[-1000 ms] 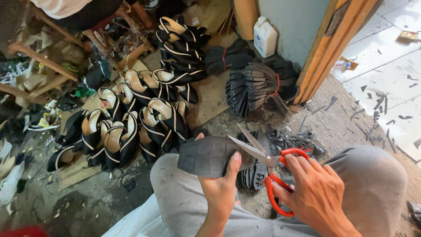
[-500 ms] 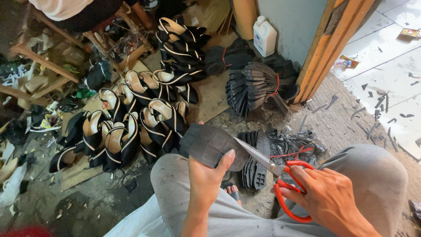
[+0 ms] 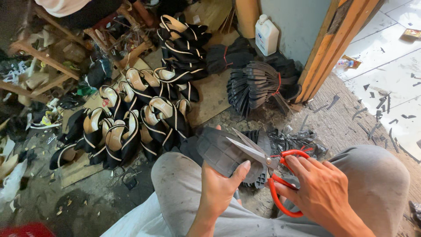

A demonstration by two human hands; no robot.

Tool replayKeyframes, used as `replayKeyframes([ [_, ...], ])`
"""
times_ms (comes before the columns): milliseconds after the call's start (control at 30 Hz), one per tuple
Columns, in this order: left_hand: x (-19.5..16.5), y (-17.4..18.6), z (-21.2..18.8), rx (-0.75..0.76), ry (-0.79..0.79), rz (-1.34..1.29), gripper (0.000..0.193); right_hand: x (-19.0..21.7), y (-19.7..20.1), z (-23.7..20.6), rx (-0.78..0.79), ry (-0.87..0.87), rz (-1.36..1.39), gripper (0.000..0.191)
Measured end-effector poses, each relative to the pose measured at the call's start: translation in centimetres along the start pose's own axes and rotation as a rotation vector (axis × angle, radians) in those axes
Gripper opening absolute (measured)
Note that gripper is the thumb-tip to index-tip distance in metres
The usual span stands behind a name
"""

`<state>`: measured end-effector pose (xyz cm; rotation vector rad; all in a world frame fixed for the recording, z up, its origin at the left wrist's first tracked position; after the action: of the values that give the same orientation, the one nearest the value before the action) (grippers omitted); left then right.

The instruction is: The person sits on the floor and uses red-handled scissors to trim the edges of a black shoe sole. They repeatedly reposition the sole and cut small sections, with trimmed pieces falling to the floor.

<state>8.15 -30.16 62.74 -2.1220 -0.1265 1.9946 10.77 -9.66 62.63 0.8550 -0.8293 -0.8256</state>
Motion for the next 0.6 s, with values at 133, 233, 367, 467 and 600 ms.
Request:
replayKeyframes([
  [133,0.1,0.6,0.0,-0.018,0.018,0.01,0.092,-1.1,-1.1,-0.5,0.161,-0.071,-0.006,0.055],
  [233,0.5,1.8,0.1,-0.122,0.084,-0.001,0.078,-2.1,-2.1,-1.3,0.298,-0.172,-0.026,0.05],
  [367,-0.3,2.7,0.3,-0.221,-0.051,0.071,0.051,-1.6,-1.2,-1.4,0.063,-0.087,0.015,0.055],
  [467,0.2,2.7,0.1,-0.304,0.027,0.088,0.051,-0.7,-0.8,-1.4,-0.014,-0.051,0.007,0.059],
  [600,1.4,1.8,-0.3,-0.359,0.228,0.104,0.038,0.4,-0.8,-0.8,-0.02,-0.015,-0.002,0.062],
])
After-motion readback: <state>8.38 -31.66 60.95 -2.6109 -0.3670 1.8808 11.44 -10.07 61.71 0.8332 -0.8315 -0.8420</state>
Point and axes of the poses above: each hand's wrist, its own z-axis towards the middle knuckle, its own y-axis out of the back of the hand, x = y × z, the point moved 5 cm from there along z, towards the middle knuckle, and after that the axes turned 9 degrees about y, right-handed, at the moved point
